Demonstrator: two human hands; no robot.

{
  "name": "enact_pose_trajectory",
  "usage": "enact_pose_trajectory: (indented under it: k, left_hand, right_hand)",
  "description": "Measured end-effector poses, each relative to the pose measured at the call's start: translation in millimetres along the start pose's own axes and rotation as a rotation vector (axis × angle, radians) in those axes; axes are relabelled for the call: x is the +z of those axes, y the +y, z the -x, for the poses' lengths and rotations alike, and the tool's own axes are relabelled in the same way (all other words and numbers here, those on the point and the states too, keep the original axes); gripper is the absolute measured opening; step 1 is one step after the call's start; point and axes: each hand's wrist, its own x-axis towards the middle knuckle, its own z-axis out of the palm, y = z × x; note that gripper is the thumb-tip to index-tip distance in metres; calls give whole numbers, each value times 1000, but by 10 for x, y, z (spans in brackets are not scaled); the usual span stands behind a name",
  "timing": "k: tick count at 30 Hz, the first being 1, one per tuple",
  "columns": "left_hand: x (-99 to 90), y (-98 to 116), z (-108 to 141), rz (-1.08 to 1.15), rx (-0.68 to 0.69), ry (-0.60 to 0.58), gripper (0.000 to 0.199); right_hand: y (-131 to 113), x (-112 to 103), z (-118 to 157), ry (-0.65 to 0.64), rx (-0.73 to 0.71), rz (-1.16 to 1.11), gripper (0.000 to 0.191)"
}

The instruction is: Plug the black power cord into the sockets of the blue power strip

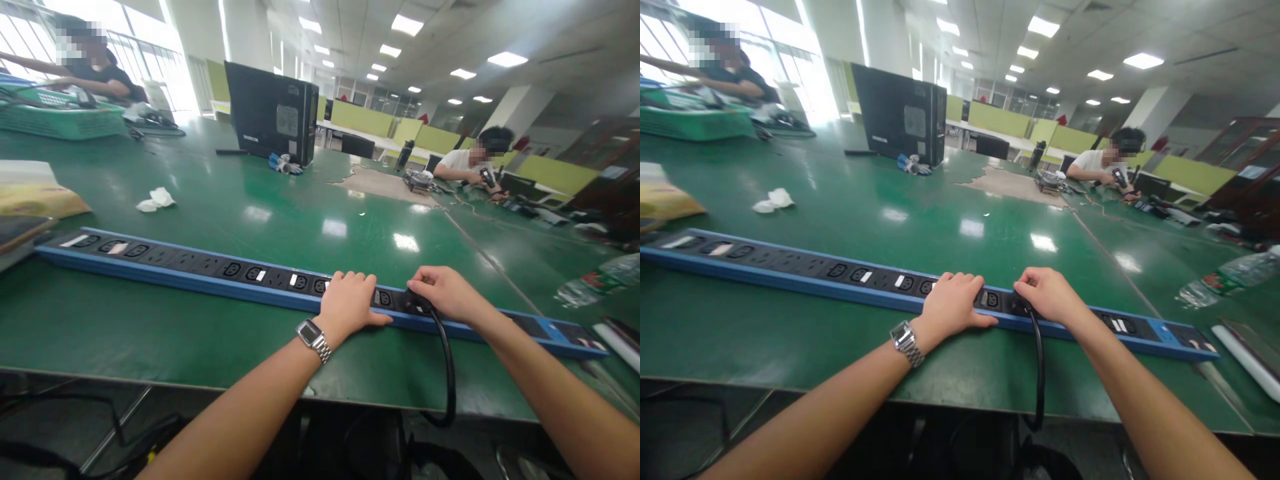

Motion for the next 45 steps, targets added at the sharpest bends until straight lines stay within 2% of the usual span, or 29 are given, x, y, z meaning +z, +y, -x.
enact_pose_trajectory:
  k: [4,9,16,22,29,40,43,45]
  left_hand:
    - [21,-6,-2,-5,7,11,61]
    - [44,-10,6,-4,23,40,61]
    - [14,-4,0,-5,15,16,62]
    - [26,-7,-7,-19,22,16,61]
    - [38,0,14,-44,44,32,60]
    - [-10,10,-4,69,2,-7,58]
    - [-10,59,3,124,46,19,56]
    - [7,128,-6,178,105,63,55]
  right_hand:
    - [-63,-3,9,5,-34,60,30]
    - [-113,48,18,64,-9,267,28]
    - [-155,34,45,38,5,478,29]
    - [-262,174,77,29,20,586,28]
    - [-225,211,114,73,80,508,24]
    - [-20,321,96,112,-52,257,19]
    - [56,277,52,66,-72,98,30]
    - [162,262,27,123,-34,-31,43]
